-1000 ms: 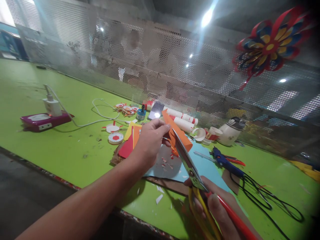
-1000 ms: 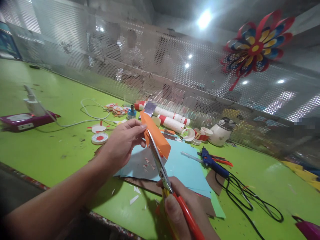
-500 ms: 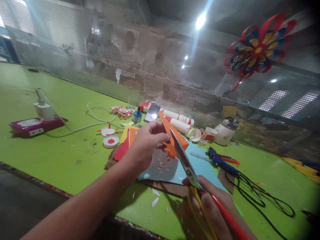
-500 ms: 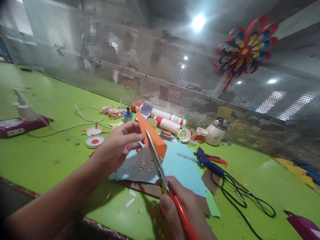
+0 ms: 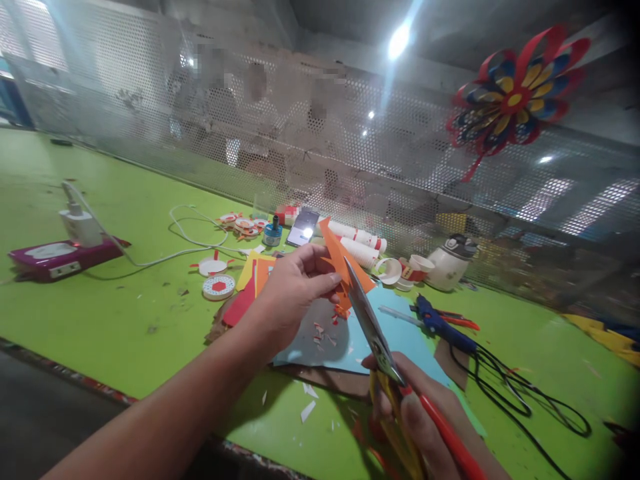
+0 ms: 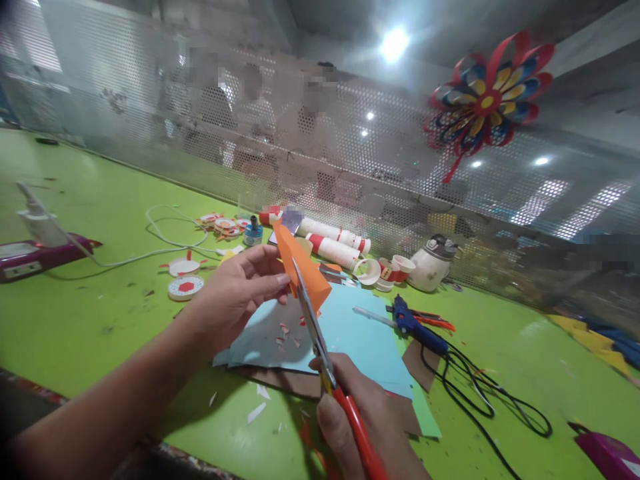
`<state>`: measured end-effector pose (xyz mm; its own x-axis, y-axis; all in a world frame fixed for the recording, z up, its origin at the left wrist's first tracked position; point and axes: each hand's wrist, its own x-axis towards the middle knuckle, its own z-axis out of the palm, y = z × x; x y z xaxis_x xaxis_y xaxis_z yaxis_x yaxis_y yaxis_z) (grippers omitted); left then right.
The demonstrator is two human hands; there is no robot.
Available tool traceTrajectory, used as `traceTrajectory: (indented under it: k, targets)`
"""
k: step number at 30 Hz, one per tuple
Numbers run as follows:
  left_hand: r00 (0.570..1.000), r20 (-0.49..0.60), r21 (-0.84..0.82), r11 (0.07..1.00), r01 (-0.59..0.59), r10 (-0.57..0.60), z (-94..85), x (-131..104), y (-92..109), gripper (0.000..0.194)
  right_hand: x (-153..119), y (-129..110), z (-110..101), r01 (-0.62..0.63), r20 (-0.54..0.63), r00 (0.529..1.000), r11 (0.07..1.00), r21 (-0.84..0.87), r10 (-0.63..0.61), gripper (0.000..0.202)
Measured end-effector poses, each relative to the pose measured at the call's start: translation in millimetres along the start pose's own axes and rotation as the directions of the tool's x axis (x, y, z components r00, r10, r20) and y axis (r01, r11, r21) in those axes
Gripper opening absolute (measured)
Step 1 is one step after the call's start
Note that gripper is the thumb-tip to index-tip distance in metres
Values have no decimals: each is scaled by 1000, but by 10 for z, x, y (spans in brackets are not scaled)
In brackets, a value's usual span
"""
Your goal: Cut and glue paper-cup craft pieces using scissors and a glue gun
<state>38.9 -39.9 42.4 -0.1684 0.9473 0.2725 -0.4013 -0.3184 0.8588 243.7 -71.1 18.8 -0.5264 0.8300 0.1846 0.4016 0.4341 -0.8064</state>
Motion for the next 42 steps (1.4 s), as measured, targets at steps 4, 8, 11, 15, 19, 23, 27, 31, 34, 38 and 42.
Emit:
traceTrajectory:
  k: [4, 8, 11, 15, 19, 23, 27, 31, 34, 38, 42]
  targets:
    - [1000, 3, 2, 1000, 3, -3, 9, -2, 10, 26, -7, -8, 7, 11, -54, 998, 1000, -27, -13, 54]
    - [1000, 15, 16, 1000, 5, -5, 8, -4, 8, 27, -14, 4, 10, -49, -11, 999, 998, 45, 49, 56]
    - [1000, 8, 18, 1000, 8, -9, 2, -1, -3, 28, -22, 2, 14, -68, -32, 997, 997, 33, 69, 55]
    - [1000, 8, 14, 1000, 10, -10, -3, 0, -15, 29, -34, -14, 16, -114, -1, 993, 992, 50, 114, 53]
    - [1000, 14, 18, 1000, 13, -13, -8, -2, -15, 28, -29, -15, 15, -111, -8, 994, 993, 45, 112, 54]
    - [1000, 28, 15, 1000, 11, -12, -14, 2, -11, 27, -4, -6, 10, -90, 4, 996, 992, 83, 90, 52]
    - [998, 57, -17, 1000, 20, -19, -29, 14, -3, 26, 11, -6, 2, -82, 23, 996, 992, 94, 81, 52]
    - [994, 97, -47, 998, 53, -48, -53, 22, 15, 28, 9, -17, -6, -88, 14, 996, 995, 45, 88, 55]
    - [991, 117, -45, 996, 71, -65, -78, 29, 24, 28, 7, -20, -16, -72, 14, 997, 997, 28, 72, 57]
    - [987, 146, -39, 997, 69, -62, -115, 48, 25, 31, 11, -12, -38, -72, 29, 997, 997, 9, 72, 61]
    - [984, 171, -33, 997, 64, -57, -145, 66, 31, 30, 17, -20, -64, -54, 20, 998, 997, -48, 55, 65]
